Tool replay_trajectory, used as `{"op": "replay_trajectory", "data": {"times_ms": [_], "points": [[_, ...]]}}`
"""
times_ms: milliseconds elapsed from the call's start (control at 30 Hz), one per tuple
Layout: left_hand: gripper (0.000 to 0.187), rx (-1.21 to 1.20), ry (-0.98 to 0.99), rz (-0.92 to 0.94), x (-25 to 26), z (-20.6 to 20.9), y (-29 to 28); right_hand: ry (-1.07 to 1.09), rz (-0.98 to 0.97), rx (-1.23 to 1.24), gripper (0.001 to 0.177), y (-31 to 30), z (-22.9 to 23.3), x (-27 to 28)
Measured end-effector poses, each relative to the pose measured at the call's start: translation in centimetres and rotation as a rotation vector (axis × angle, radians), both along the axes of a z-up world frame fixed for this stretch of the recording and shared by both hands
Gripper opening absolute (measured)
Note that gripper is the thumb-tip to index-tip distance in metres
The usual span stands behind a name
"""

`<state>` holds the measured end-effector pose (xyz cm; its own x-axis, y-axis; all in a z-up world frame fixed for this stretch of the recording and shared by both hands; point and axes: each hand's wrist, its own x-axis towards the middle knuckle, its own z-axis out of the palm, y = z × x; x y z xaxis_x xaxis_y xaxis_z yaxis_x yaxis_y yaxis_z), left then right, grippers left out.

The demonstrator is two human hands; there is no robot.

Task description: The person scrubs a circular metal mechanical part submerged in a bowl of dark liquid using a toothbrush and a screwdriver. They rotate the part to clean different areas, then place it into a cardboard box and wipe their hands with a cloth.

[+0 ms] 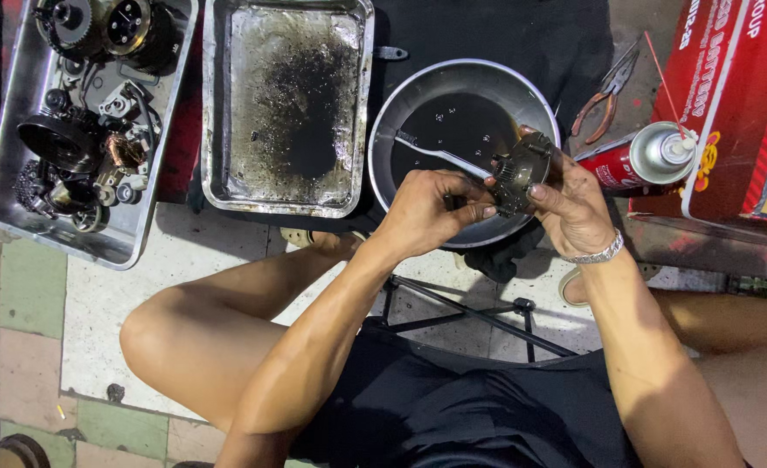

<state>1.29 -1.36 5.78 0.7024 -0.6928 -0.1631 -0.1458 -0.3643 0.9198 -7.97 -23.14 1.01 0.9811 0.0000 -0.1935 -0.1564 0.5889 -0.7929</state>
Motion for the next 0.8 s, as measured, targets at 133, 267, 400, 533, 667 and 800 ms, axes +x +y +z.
{"op": "replay_trajectory", "data": {"times_ms": [133, 267, 400, 533, 667, 800], "points": [[0.020, -0.065, -0.042, 0.007, 0.1, 0.3, 0.1, 0.024, 0.011, -0.021, 0.078, -0.1, 0.1, 0.0], [0.021, -0.021, -0.034, -0.002, -0.2, 0.7, 0.1, -0.001, 0.022, -0.010, 0.072, -0.2, 0.2, 0.0], [0.021, -0.051, -0.074, -0.009, -0.2, 0.7, 0.3, -0.037, 0.011, 0.025, 0.069, 0.2, 0.2, -0.2], [0.021, -0.080, -0.035, 0.018, 0.0, 0.5, 0.2, 0.001, 0.033, 0.096, 0.077, 0.1, 0.1, 0.0], [0.023, -0.049, -0.013, 0.107, 1.1, 0.2, 0.5, 0.031, 0.045, 0.319, 0.093, 0.2, -0.2, -0.5], [0.028, 0.029, -0.197, 0.154, 1.5, 0.6, 0.9, 0.002, 0.085, 0.368, 0.099, 0.4, -0.6, -0.3]]}}
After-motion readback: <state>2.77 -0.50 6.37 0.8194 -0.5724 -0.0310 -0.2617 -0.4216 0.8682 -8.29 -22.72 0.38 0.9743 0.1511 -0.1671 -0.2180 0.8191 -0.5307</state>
